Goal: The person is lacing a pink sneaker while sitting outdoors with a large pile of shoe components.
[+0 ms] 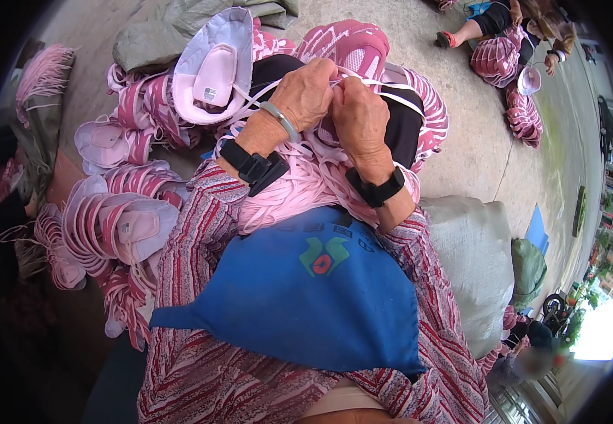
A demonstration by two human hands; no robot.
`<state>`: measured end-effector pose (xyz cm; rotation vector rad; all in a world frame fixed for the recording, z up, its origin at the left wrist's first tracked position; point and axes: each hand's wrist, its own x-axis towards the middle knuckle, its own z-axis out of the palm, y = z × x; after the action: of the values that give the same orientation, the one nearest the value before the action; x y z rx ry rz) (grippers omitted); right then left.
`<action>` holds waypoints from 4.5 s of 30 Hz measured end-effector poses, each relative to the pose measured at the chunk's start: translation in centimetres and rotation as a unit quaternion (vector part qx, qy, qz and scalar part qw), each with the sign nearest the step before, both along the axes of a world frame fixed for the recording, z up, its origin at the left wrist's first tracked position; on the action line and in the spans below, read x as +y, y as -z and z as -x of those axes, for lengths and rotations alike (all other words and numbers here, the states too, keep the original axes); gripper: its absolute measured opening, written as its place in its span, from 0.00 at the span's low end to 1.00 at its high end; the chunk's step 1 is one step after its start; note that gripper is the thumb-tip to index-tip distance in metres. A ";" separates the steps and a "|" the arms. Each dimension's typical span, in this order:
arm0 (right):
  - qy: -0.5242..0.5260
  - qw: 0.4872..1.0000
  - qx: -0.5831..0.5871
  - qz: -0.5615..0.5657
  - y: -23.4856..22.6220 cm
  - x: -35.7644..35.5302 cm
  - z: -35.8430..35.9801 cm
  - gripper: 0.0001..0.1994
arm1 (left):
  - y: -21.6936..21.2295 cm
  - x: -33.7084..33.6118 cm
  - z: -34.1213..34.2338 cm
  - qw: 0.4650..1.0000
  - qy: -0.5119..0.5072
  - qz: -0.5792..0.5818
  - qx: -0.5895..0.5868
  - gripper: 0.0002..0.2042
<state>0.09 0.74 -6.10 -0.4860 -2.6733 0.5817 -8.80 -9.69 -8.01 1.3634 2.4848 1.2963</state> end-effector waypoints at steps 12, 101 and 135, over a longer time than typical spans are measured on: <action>-0.254 0.884 -0.206 0.333 -6.1 4.4 -2.5 0.09 | -3.4 -2.9 -2.4 0.994 -0.066 -0.082 -0.038 0.09; -0.128 0.535 -0.095 0.830 -1.1 5.6 -9.7 0.14 | -3.7 2.4 -0.5 0.939 -0.078 0.147 -0.301 0.16; -0.103 0.936 0.019 0.335 -2.9 1.5 -7.6 0.09 | -9.1 -3.5 -7.8 0.725 0.259 0.110 -0.628 0.17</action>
<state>7.72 2.19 -3.21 -0.3523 -2.4464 1.5636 -0.96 -13.18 1.13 0.5900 1.1350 1.0964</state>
